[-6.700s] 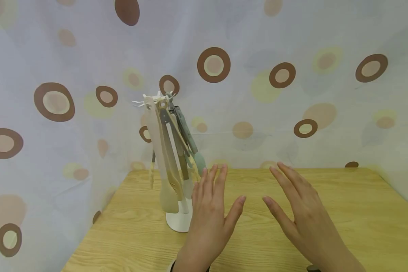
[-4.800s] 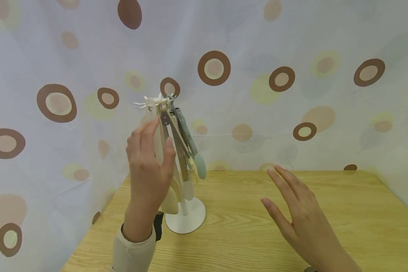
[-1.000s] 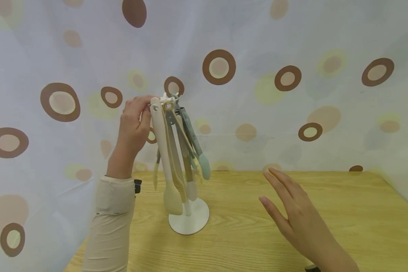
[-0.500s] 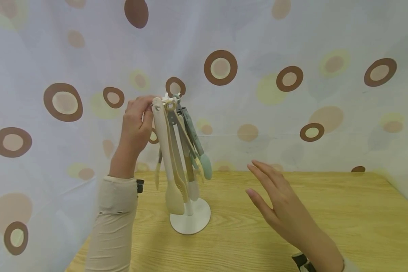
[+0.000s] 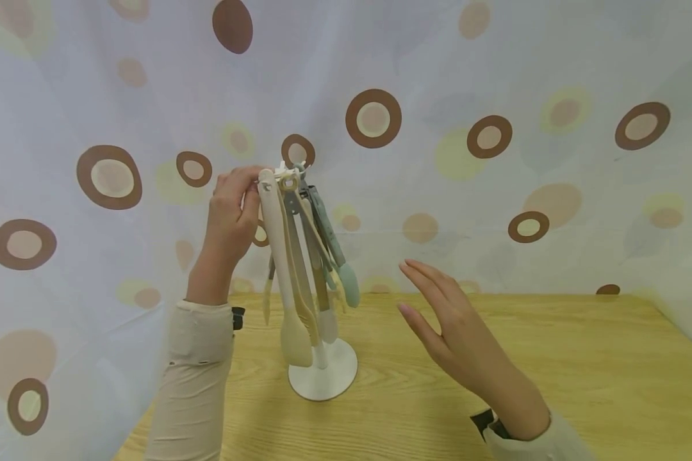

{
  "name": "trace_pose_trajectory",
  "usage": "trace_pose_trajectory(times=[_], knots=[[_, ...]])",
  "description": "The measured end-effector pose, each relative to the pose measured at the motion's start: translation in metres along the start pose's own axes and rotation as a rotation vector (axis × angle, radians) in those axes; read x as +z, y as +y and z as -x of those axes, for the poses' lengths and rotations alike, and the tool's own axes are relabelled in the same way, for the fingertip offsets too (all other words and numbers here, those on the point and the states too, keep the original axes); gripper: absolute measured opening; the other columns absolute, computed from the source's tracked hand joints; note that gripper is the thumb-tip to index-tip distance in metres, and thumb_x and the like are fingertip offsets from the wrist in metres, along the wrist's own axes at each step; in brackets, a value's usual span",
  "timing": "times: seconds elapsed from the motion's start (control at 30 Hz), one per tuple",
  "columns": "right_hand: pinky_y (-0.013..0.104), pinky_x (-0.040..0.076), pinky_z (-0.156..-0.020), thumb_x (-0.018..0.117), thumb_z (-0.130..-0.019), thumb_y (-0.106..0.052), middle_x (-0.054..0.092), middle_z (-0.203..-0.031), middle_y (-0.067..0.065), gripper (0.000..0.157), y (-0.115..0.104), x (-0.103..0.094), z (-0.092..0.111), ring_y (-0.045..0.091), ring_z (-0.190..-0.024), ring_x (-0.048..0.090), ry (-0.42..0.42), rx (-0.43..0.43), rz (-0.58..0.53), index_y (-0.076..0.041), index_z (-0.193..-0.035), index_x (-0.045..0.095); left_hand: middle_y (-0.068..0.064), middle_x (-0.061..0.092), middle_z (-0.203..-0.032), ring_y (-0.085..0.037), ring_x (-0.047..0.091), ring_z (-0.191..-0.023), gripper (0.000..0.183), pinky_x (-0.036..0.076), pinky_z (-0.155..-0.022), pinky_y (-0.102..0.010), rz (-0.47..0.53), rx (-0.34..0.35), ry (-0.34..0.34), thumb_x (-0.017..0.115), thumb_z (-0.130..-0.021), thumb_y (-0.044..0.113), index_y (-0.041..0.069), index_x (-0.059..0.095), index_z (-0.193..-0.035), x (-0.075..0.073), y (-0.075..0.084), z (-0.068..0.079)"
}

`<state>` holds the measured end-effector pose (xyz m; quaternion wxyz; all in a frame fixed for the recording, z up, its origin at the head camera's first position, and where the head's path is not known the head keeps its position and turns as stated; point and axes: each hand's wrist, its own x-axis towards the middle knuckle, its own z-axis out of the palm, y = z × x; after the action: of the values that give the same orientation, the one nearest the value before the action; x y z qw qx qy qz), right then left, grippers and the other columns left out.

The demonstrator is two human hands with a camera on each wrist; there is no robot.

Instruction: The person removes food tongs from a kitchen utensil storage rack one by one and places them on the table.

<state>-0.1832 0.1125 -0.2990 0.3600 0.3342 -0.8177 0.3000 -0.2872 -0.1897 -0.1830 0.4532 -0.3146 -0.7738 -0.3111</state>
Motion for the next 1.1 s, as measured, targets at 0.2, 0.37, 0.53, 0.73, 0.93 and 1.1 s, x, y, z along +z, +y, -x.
trace_pose_trajectory(times=[0.2, 0.37, 0.53, 0.73, 0.93, 1.1], knots=[[0.050, 0.035, -0.103, 0.058, -0.096, -0.014, 0.044, -0.144, 0.013, 0.052, 0.003, 0.010, -0.011, 0.029, -0.133, 0.040, -0.006, -0.015, -0.063, -0.007, -0.145, 0.041, -0.018, 0.064, -0.113, -0.035, 0.048, -0.103, 0.028, 0.034, -0.092, -0.046, -0.002, -0.003, -0.002, 0.042, -0.095, 0.005, -0.002, 0.064, -0.111, -0.001, 0.001, 0.001], [0.051, 0.035, -0.104, 0.055, -0.098, -0.018, 0.044, -0.144, 0.014, 0.050, 0.012, 0.024, -0.021, 0.029, -0.133, 0.040, -0.031, -0.008, -0.112, -0.007, -0.144, 0.041, -0.019, 0.064, -0.113, -0.036, 0.048, -0.103, 0.028, 0.034, -0.092, -0.046, -0.010, -0.003, 0.002, 0.041, -0.095, 0.004, -0.002, 0.064, -0.111, -0.002, 0.001, 0.001], [0.049, 0.033, -0.106, 0.054, -0.098, -0.019, 0.043, -0.146, 0.012, 0.050, 0.017, 0.035, -0.029, 0.029, -0.135, 0.037, -0.090, 0.036, -0.150, -0.006, -0.145, 0.040, -0.019, 0.064, -0.112, -0.036, 0.049, -0.103, 0.028, 0.034, -0.093, -0.046, -0.007, 0.013, 0.006, 0.042, -0.094, 0.002, -0.004, 0.063, -0.110, 0.000, 0.000, 0.001], [0.049, 0.032, -0.107, 0.054, -0.098, -0.018, 0.043, -0.146, 0.013, 0.051, 0.017, 0.044, -0.035, 0.030, -0.135, 0.038, -0.116, 0.050, -0.177, -0.005, -0.145, 0.040, -0.020, 0.064, -0.112, -0.037, 0.049, -0.103, 0.028, 0.034, -0.093, -0.046, -0.013, 0.031, 0.010, 0.041, -0.094, 0.002, -0.005, 0.063, -0.109, 0.001, -0.002, 0.002], [0.050, 0.031, -0.107, 0.053, -0.099, -0.019, 0.041, -0.147, 0.014, 0.051, 0.016, 0.053, -0.042, 0.031, -0.136, 0.037, -0.136, 0.068, -0.200, -0.005, -0.145, 0.039, -0.020, 0.064, -0.113, -0.037, 0.049, -0.103, 0.028, 0.034, -0.093, -0.045, -0.001, 0.037, 0.013, 0.041, -0.093, 0.001, -0.005, 0.063, -0.109, 0.000, -0.002, 0.002], [0.049, 0.031, -0.108, 0.051, -0.100, -0.022, 0.041, -0.147, 0.013, 0.051, 0.017, 0.060, -0.050, 0.030, -0.136, 0.036, -0.146, 0.075, -0.196, -0.006, -0.146, 0.038, -0.020, 0.064, -0.112, -0.036, 0.050, -0.102, 0.028, 0.034, -0.092, -0.045, 0.009, 0.053, 0.021, 0.041, -0.093, 0.001, -0.006, 0.063, -0.108, 0.001, -0.002, 0.001]])
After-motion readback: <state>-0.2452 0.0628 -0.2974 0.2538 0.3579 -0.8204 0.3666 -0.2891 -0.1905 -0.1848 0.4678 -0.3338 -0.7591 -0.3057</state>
